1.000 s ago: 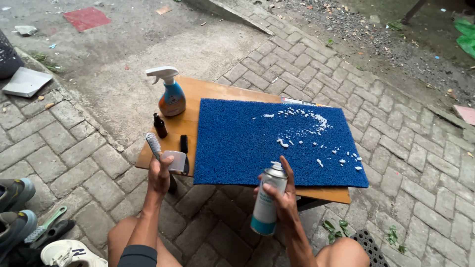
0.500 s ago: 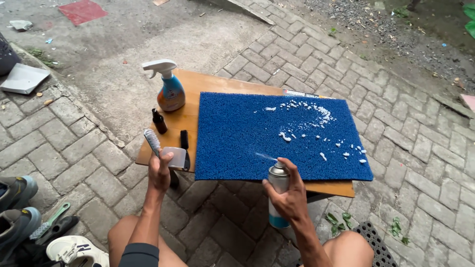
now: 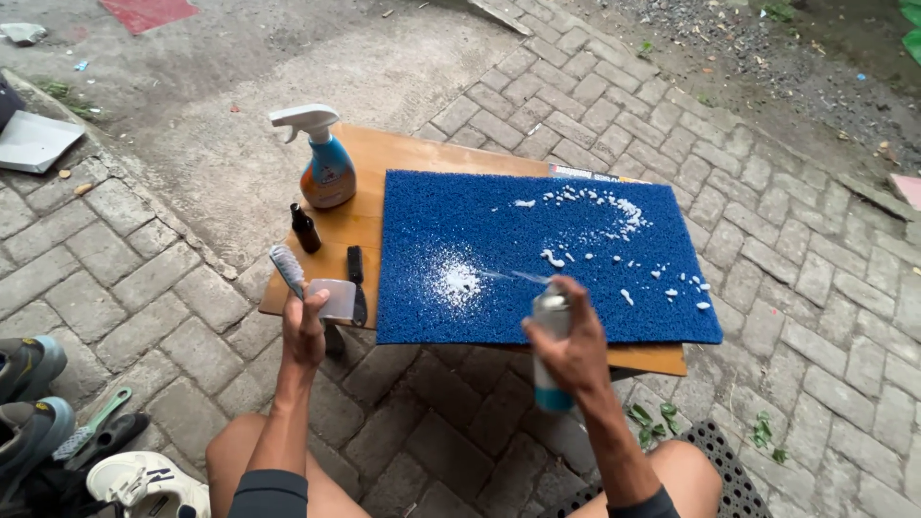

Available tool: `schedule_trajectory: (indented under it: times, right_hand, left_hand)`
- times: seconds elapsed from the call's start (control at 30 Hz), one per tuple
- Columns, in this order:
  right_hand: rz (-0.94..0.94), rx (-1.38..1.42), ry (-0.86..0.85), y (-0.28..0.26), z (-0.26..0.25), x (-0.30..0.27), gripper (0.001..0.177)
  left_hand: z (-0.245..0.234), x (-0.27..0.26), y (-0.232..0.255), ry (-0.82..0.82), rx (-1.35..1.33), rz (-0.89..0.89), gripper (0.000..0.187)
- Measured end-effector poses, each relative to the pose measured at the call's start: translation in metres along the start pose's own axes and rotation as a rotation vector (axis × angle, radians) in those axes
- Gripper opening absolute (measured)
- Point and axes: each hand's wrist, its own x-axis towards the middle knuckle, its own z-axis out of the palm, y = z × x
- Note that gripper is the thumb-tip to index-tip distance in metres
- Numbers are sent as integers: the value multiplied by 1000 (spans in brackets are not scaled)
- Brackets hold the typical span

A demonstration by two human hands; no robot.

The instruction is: Cleaning a blue textured mat using spray and a brush.

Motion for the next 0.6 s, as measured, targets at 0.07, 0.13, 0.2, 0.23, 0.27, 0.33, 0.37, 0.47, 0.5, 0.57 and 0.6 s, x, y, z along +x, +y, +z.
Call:
schedule_trajectory:
  times: [0.07,0.13,0.2,0.23,0.27,0.33,0.37,0.47,0.5,0.57,0.6]
  right_hand:
    - [97,5,86,-3,-11,15,67]
    - [32,-52,50,-2,-6,18,68]
    - [-24,-115,15,-5,-12,31,69]
    - [40,-12,77,-10,-20,42,68]
    - [100,93,133,-15,-26,55,66]
    - [63,102,112,-22,-26,64,65]
    - [27,111,96,-26,-27,69,64]
    - [-100,-33,-32,-49,-2,63,67]
    - [-101,-37,-27,-45,-7,68,67]
    - [-67,139,110,-38,-11,79,64]
    - [-69,144,105,-39,-10,74,64]
  left_hand:
    - [-4,3,-3,5,-10,5,38]
    - [-5,5,-8,4,-32,45,38]
    - [-2,5,-6,-4,-56,76,38]
    - [0,4,-2,5,-46,26,36]
    - [0,2,3,21,-34,-24,35]
    - [-3,2,-3,15,-69,6,35]
    - [-5,3,-5,5,-103,38,35]
    - [0,3,2,8,-82,15,34]
    - [2,4,0,4,-86,18,34]
    - [-2,3,-2,19,-82,16,34]
    - [-6,2,-10,26,-79,15,34]
